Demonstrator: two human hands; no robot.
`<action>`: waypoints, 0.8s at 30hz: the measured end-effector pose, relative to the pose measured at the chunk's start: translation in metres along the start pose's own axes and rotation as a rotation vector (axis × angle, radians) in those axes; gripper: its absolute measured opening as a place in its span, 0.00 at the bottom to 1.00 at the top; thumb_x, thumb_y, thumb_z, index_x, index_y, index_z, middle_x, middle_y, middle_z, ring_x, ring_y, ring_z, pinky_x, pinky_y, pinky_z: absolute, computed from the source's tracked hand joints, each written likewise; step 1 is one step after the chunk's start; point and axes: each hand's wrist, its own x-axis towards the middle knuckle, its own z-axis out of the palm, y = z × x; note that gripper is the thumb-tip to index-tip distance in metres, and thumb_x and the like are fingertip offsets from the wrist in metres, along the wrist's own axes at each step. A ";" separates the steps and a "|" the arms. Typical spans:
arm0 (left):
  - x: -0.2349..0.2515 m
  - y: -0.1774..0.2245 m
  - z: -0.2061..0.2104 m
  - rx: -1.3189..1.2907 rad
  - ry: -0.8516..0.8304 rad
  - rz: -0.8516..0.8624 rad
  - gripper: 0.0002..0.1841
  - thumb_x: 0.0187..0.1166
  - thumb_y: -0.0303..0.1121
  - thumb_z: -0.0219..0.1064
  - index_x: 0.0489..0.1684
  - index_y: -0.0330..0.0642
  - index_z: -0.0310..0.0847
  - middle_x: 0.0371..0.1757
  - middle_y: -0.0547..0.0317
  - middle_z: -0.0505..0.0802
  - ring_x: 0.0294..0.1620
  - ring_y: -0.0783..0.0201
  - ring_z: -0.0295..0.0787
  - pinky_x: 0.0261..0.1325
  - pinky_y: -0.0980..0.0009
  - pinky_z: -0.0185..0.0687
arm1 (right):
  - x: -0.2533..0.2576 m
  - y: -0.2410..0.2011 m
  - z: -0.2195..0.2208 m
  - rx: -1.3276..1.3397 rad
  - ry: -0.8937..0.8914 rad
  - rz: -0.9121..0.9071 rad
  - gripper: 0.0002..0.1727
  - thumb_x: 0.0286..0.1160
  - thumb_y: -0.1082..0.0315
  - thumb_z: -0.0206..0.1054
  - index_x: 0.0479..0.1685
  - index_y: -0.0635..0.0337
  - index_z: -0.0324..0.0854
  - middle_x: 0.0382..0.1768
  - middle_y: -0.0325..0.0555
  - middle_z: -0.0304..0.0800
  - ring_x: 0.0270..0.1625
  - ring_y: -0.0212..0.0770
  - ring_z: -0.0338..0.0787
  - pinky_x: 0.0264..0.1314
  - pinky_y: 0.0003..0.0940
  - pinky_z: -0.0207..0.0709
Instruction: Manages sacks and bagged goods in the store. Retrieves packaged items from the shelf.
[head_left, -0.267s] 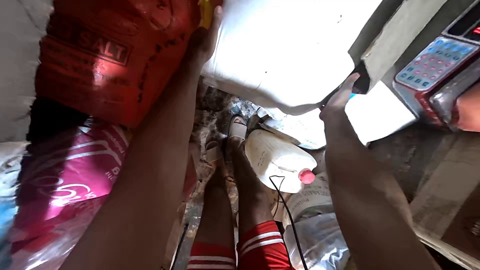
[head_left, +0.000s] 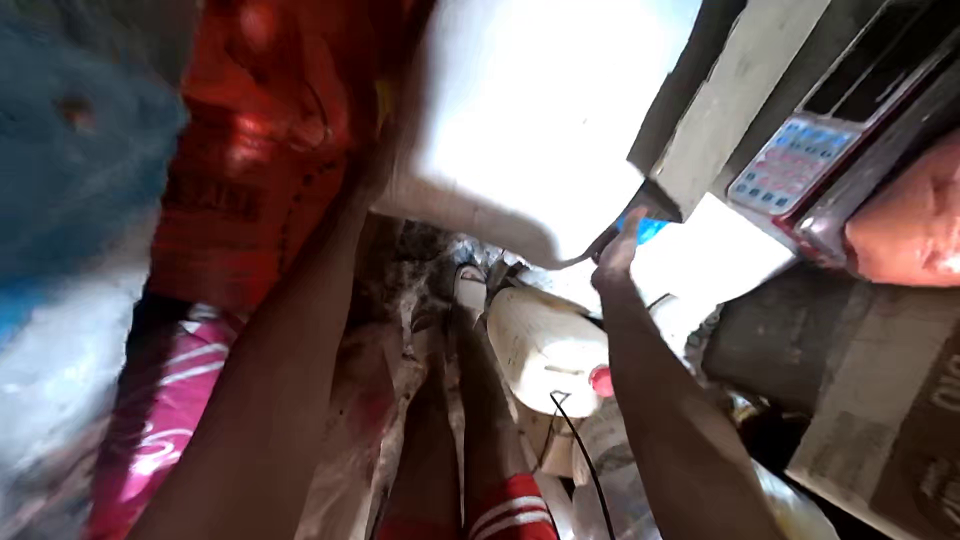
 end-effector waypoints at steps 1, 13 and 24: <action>0.004 -0.007 0.007 -0.052 -0.004 0.025 0.33 0.93 0.57 0.44 0.86 0.45 0.67 0.79 0.41 0.81 0.80 0.47 0.77 0.82 0.43 0.70 | 0.061 0.046 -0.009 0.024 -0.035 -0.271 0.48 0.87 0.28 0.25 0.81 0.57 0.68 0.77 0.57 0.76 0.79 0.52 0.75 0.77 0.58 0.72; -0.011 0.073 -0.043 0.102 -0.192 -0.032 0.25 0.97 0.35 0.43 0.87 0.28 0.59 0.87 0.35 0.69 0.90 0.46 0.62 0.90 0.51 0.52 | 0.223 0.081 -0.001 0.284 -0.329 -0.529 0.45 0.82 0.23 0.29 0.85 0.39 0.68 0.73 0.42 0.86 0.75 0.45 0.84 0.73 0.58 0.80; -0.042 0.016 0.011 0.223 -0.020 -0.072 0.29 0.94 0.51 0.42 0.77 0.37 0.74 0.60 0.28 0.89 0.62 0.31 0.87 0.62 0.29 0.79 | 0.172 0.090 -0.023 0.164 -0.127 -0.692 0.52 0.80 0.22 0.21 0.81 0.45 0.74 0.71 0.47 0.87 0.74 0.45 0.85 0.73 0.59 0.80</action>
